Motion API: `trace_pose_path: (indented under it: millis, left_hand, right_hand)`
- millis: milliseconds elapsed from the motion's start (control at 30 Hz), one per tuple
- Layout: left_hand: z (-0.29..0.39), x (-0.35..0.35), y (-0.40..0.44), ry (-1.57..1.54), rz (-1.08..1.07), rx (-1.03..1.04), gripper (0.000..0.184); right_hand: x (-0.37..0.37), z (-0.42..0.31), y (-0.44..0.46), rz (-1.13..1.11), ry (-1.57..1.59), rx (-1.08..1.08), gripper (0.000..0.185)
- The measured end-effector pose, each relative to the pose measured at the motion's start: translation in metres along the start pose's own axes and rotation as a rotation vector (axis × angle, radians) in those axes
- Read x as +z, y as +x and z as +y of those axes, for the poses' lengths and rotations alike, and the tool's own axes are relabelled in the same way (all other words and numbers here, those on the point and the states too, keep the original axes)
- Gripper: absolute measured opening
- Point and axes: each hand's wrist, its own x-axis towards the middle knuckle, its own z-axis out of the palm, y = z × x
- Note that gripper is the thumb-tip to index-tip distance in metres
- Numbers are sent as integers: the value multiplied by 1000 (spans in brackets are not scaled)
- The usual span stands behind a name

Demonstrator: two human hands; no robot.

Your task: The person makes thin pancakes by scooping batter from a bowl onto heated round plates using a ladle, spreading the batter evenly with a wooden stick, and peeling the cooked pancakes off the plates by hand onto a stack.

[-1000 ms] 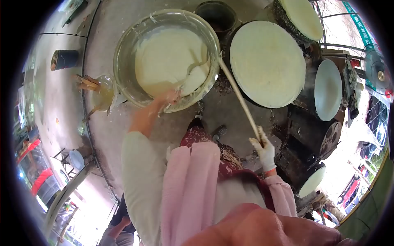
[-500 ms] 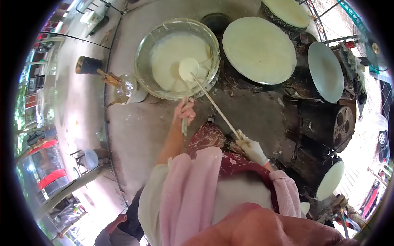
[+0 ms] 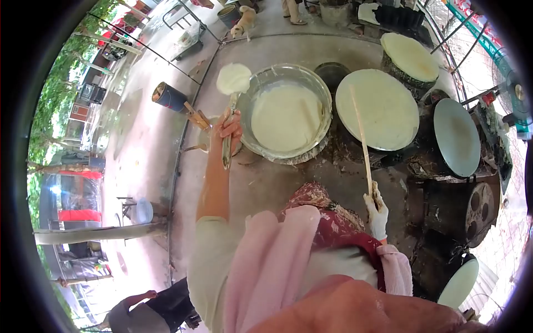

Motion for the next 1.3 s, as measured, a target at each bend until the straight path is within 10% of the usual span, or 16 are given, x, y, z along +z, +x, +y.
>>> trace_pose_path:
  millis: [233,467,733,1100,1300]
  left_hand:
    - [-33,50,13,863,3,170,38]
    - [-121,133,91,683,-473,-491,44]
    - [-363,311,155,135,-746,-1206,42]
    - [-637,555,168,738,-766,-489,40]
    - [-752,527,212,1210,-566,40,27]
  right_hand:
    - [-15,1,53,193,28,87,56]
    - [-80,4,67,395,140,-118,56]
    - [-272,-30,21,860,145,173,53]
    - [-454,-89,135,790,-126,-144,55]
    - [-481,-66,190,748,-974,283,45]
